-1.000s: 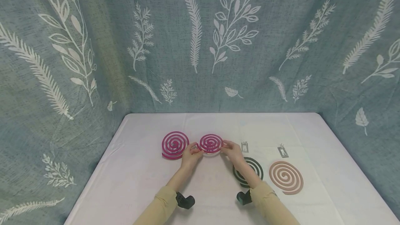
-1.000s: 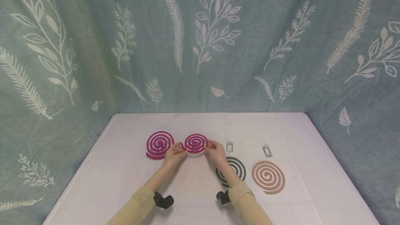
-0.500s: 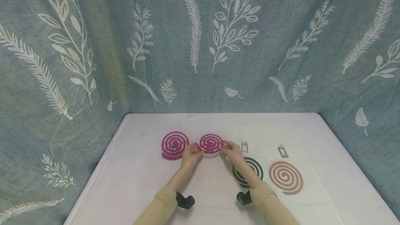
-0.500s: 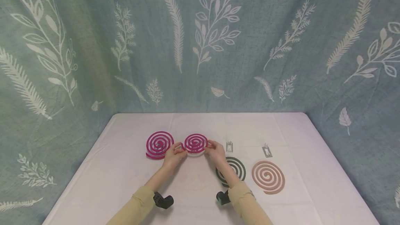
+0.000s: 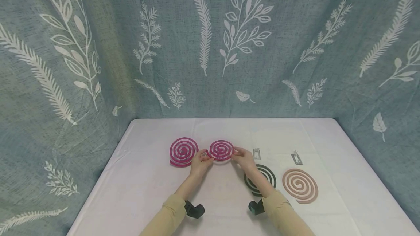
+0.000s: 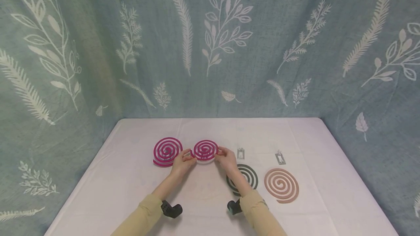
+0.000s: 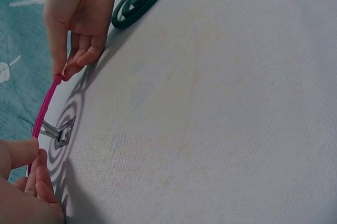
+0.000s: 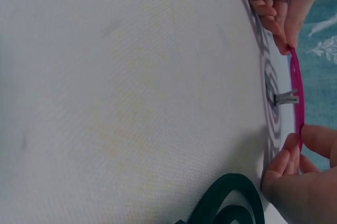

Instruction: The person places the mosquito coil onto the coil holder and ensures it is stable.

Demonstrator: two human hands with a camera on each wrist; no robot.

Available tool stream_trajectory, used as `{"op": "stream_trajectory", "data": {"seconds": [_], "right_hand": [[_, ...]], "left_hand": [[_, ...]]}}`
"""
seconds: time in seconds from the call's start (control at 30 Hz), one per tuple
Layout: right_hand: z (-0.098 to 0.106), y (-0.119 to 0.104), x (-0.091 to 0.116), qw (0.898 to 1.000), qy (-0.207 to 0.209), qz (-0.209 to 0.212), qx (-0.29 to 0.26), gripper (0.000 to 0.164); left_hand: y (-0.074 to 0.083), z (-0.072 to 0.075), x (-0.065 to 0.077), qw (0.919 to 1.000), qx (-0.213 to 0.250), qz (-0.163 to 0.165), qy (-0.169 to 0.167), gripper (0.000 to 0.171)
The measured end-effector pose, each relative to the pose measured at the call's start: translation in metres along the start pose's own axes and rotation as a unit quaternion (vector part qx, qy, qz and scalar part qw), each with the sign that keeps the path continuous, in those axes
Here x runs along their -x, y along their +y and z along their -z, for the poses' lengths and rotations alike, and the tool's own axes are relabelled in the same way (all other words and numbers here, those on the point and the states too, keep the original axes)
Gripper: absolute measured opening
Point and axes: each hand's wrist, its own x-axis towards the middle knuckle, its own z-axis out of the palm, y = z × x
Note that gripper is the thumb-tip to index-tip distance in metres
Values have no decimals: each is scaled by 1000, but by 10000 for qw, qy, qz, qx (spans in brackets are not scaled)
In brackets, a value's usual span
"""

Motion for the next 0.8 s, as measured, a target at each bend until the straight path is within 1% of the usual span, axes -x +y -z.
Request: {"op": "stream_trajectory", "data": {"seconds": [0.13, 0.37, 0.5, 0.8], "right_hand": [[0, 0, 0, 10000, -18, 18, -19, 44], [2, 0, 0, 9999, -59, -91, -79, 45], [2, -1, 0, 9999, -95, -59, -107, 45], [2, -1, 0, 9999, -101, -69, -113, 46]], "left_hand": [[0, 0, -1, 10000, -36, 41, 23, 53], [0, -1, -2, 9999, -46, 117, 24, 53], [0, -2, -2, 9998, -53, 176, 51, 52], [1, -2, -3, 9997, -88, 175, 123, 52]]}}
